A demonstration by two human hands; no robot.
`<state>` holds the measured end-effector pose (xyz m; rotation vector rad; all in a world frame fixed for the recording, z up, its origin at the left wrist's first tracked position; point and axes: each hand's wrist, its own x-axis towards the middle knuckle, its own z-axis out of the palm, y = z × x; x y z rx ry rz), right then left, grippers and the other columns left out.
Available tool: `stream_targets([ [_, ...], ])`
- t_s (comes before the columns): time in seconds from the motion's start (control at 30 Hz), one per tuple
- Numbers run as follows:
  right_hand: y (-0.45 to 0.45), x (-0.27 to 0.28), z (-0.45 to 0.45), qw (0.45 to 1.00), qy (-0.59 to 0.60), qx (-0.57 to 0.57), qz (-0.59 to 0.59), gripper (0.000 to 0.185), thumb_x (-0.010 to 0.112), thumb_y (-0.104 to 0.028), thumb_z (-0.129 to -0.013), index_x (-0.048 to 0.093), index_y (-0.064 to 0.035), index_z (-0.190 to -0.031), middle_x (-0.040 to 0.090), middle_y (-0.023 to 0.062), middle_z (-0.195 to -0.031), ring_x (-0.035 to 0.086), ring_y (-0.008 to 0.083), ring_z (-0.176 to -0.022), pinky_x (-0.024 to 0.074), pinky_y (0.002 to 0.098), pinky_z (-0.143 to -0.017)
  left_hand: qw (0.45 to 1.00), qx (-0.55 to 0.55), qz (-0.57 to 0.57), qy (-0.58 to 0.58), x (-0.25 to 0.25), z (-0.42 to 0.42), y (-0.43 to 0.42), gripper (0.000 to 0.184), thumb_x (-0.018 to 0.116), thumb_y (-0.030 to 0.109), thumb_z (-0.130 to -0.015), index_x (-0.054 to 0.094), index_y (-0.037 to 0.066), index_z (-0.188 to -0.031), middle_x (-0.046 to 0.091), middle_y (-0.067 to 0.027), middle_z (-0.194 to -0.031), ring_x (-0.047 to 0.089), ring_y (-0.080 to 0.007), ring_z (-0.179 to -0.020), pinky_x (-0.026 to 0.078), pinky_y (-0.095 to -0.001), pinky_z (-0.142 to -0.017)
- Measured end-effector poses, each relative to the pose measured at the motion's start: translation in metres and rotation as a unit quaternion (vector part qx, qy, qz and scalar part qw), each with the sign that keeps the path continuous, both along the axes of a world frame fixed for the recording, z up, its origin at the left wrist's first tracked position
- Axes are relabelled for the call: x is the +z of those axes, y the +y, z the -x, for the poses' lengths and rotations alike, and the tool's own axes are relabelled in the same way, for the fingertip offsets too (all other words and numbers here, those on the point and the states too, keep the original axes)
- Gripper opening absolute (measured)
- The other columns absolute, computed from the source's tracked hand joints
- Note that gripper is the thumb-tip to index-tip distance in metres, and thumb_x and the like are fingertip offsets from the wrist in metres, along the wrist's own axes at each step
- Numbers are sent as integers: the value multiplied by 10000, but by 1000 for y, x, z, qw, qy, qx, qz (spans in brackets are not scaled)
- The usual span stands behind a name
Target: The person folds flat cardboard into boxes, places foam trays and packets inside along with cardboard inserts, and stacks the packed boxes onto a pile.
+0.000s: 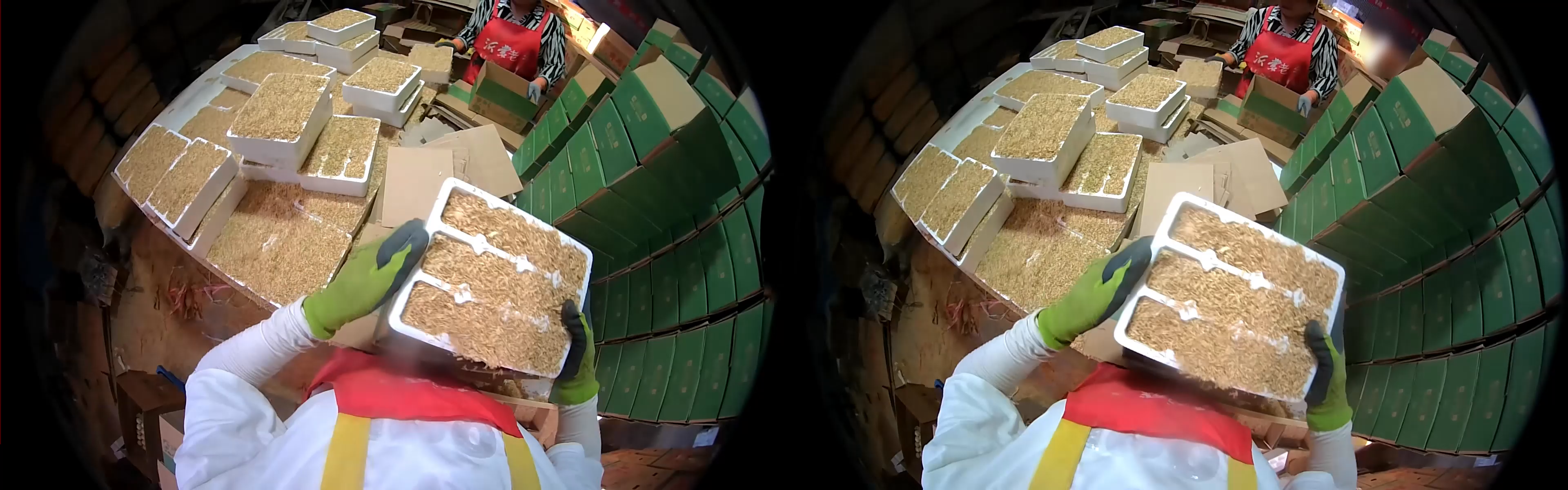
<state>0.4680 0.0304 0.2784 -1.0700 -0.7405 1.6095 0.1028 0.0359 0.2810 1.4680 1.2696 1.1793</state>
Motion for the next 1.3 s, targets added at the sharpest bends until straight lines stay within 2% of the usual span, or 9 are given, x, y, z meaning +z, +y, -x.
stream_targets([
  [0.17,-27,14,-3,995,-81,-39,-47,477,533,-115,-973,430,-35,-1432,593,80,-1266,577,170,-1142,480,322,-992,940,-5,-160,300,-25,-3,-21,516,579,161,-894,499,37,-1388,490,-221,-1413,451,-404,-1305,359,-457,-1099],
  [0.5,6,40,39,927,-344,148,-33,605,658,-289,-955,415,-32,-1445,604,38,-1217,545,104,-1048,445,268,-939,992,4,-61,-110,-61,-8,-41,570,527,77,-943,350,-39,-1472,425,-160,-1475,419,-231,-1359,357,-335,-1092],
  [0.67,49,-11,43,634,-711,287,-104,464,607,-430,-937,605,13,-1074,647,313,-909,621,476,-867,480,530,-751,969,9,23,-244,-64,3,-35,527,602,59,-936,418,-11,-1425,474,-103,-1401,463,-189,-1297,389,-311,-1059],
  [0.77,75,-56,29,484,-724,473,-135,464,609,-453,-912,713,-11,-814,675,250,-838,651,420,-852,493,494,-746,932,36,92,-349,-92,24,4,487,663,126,-928,473,3,-1359,550,-77,-1306,573,-177,-1145,462,-287,-979],
  [0.97,76,-66,48,417,-772,459,-142,515,553,-489,-907,726,-4,-913,692,238,-961,657,406,-895,506,463,-835,940,222,76,248,-196,27,166,887,750,503,-764,431,-55,-1375,542,-255,-1326,514,-378,-1249,408,-427,-1060],
  [1.03,48,-42,75,419,-816,371,-143,439,605,-420,-882,706,-16,-1024,689,232,-934,651,396,-943,506,480,-840,920,227,100,304,-205,8,196,1079,769,559,-710,318,-102,-1434,521,-264,-1358,516,-349,-1270,413,-389,-1064],
  [1.17,19,23,39,601,-743,55,-290,366,659,-236,-869,649,-13,-1159,708,207,-940,706,296,-801,547,396,-738,921,198,171,289,-214,-4,212,1142,838,523,-631,310,-103,-1427,574,-248,-1305,583,-345,-1198,477,-390,-995],
  [1.23,16,33,-14,802,-569,-45,-178,285,654,-105,-865,657,-25,-1138,709,151,-888,686,210,-732,536,329,-686,920,202,147,301,-227,3,219,1013,849,506,-628,405,-47,-1352,612,-231,-1228,610,-355,-1142,492,-408,-970],
  [1.3,1,21,-70,837,-516,-171,-62,230,602,-27,-876,665,-23,-1098,696,119,-863,648,160,-698,512,275,-645,945,189,89,250,-242,19,232,859,852,423,-657,484,-22,-1293,625,-206,-1225,629,-345,-1097,498,-401,-951],
])
